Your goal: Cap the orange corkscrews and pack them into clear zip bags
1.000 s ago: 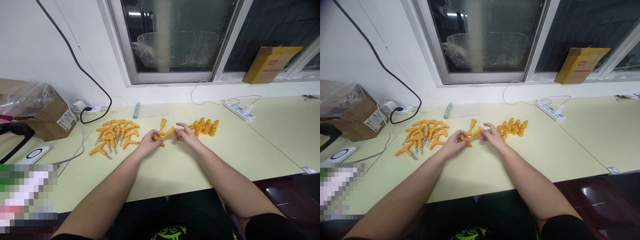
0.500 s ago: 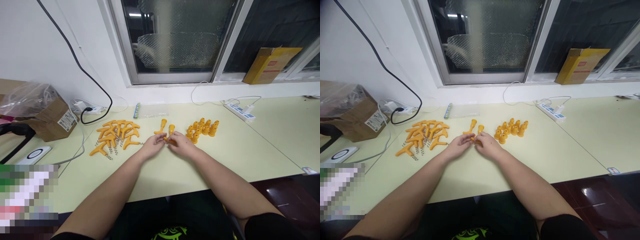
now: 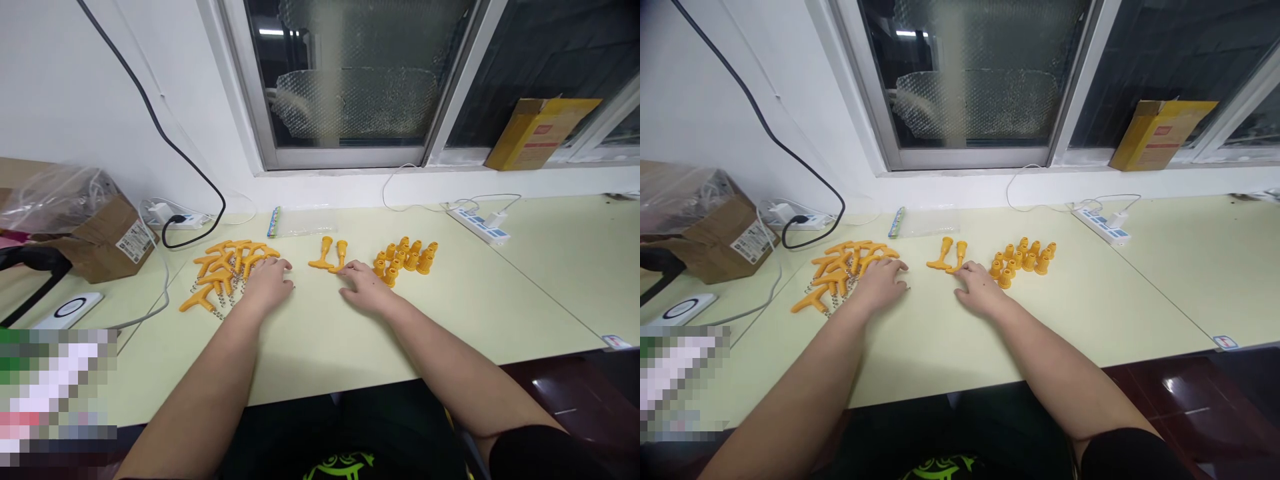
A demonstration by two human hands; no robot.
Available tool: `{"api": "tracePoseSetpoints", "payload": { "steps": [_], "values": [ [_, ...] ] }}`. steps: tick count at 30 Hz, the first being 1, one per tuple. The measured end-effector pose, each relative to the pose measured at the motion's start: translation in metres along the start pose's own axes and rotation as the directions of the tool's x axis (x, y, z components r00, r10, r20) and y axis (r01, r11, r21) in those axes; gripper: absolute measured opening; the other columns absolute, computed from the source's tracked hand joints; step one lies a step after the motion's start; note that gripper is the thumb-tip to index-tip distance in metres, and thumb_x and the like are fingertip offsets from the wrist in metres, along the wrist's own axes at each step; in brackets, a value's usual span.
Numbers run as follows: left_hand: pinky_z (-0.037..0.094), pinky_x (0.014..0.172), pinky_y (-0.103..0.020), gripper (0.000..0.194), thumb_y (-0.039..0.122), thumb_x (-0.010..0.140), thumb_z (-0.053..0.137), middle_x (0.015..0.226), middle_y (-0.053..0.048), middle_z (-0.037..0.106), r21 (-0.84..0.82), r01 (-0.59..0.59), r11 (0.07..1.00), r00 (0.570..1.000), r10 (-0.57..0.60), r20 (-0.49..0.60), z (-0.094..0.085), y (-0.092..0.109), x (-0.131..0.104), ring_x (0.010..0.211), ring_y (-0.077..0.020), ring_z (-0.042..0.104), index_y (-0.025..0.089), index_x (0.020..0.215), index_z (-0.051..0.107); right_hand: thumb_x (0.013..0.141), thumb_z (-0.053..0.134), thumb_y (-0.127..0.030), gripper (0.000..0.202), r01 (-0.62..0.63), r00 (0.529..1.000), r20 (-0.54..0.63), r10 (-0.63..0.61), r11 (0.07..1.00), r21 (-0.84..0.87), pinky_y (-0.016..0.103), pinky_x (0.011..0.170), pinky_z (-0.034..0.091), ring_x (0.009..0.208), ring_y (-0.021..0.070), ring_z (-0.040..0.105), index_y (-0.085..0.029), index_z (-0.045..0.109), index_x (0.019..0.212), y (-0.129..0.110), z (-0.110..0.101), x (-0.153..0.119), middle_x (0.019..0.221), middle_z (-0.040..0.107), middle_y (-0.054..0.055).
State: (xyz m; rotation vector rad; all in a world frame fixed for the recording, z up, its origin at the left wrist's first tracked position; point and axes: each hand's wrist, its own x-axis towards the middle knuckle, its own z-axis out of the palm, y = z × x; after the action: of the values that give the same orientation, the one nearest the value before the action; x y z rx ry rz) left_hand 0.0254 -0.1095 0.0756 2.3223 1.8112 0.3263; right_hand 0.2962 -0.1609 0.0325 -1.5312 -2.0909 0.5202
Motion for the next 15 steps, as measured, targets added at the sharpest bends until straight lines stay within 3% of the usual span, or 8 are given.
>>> {"api": "tracePoseSetpoints", "payload": {
  "steps": [3,10,15],
  "values": [
    [0.05,0.099,-0.047,0.04,0.023,0.072,0.067,0.122,-0.014,0.068,0.055,0.003,0.998,0.99,-0.011,0.137,-0.003,-0.008,-0.001,0.123,-0.0386,0.059,0.024,0.112,0.071,0.092,0.067,-0.023,0.043,0.041,0.999,0.001,-0.041,0.999,0.033,0.047,0.113,0.046,0.131,0.0303,0.056,-0.022,0.067,0.134,0.001,0.0,0.0,0.137,0.06,0.012],
    [0.052,0.078,-0.038,0.037,0.012,0.064,0.062,0.096,-0.01,0.072,-0.009,-0.037,0.999,0.99,0.037,0.135,0.004,-0.011,0.001,0.091,-0.0303,0.069,0.024,0.097,0.074,0.092,0.067,-0.023,0.038,0.089,0.996,-0.003,-0.09,0.99,0.108,0.043,0.108,0.048,0.126,0.0274,0.061,-0.021,0.068,0.13,0.0,-0.006,-0.002,0.134,0.064,0.011],
    [0.05,0.076,-0.038,0.026,0.013,0.073,0.059,0.097,-0.01,0.076,-0.069,-0.119,0.991,0.987,0.125,0.1,0.011,-0.002,0.001,0.087,-0.0301,0.069,0.025,0.089,0.077,0.093,0.064,-0.023,0.023,0.041,0.999,-0.021,-0.039,0.991,0.127,0.035,0.081,0.053,0.087,0.02,0.067,-0.02,0.072,0.114,-0.001,-0.018,-0.003,0.105,0.071,0.007]
  ]
}}
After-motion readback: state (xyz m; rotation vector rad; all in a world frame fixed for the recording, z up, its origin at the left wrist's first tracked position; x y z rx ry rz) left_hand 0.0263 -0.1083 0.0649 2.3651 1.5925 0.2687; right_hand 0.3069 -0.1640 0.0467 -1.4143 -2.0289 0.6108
